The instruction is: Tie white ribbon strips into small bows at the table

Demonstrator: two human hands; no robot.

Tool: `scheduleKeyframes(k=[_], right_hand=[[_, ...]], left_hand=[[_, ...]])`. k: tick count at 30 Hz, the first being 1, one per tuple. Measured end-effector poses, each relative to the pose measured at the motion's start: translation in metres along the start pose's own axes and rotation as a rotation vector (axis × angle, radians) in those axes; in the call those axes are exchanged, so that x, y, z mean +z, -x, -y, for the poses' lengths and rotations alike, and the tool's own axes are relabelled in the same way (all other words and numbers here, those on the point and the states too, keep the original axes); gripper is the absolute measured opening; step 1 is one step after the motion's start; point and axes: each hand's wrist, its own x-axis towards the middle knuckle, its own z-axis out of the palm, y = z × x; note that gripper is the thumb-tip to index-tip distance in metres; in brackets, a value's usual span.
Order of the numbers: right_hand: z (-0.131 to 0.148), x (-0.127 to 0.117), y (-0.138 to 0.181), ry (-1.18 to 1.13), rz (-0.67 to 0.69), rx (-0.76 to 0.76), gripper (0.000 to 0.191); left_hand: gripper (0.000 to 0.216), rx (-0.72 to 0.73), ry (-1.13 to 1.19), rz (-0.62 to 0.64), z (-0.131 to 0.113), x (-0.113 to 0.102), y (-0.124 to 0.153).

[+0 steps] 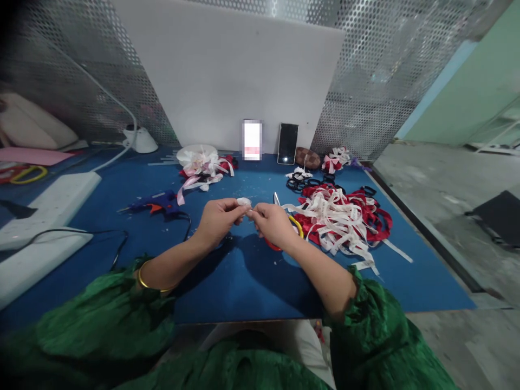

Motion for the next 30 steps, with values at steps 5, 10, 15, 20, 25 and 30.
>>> scheduleKeyframes(k=[5, 10, 15, 20, 25, 30], right_hand=[[0.003, 0.005, 0.004, 0.113, -0.123, -0.299, 0.031], [0.000, 0.009, 0.005, 0.134, -0.128, -0.342, 0.028], [-0.007, 0.009, -0.001, -0.126, -0.145, -0.045, 0.027], [-0.004, 0.006, 0.000, -0.185, -0.183, -0.025, 0.031], [-0.002, 0.006, 0.001, -0.171, -0.190, -0.032, 0.021], [-0.003, 0.004, -0.001, -0.138, -0.136, -0.039, 0.031]], left_hand=[[0.024, 0.133, -0.090, -0.050, 0.002, -0.002, -0.001], [0.024, 0.119, -0.010, -0.006, 0.003, -0.003, -0.005], [0.030, -0.062, 0.298, 0.065, -0.003, -0.001, -0.007], [0.027, -0.157, 0.357, 0.099, -0.005, -0.002, -0.005], [0.017, -0.010, 0.151, 0.011, -0.004, -0.004, -0.005], [0.016, 0.106, -0.108, 0.032, -0.008, -0.008, -0.004]])
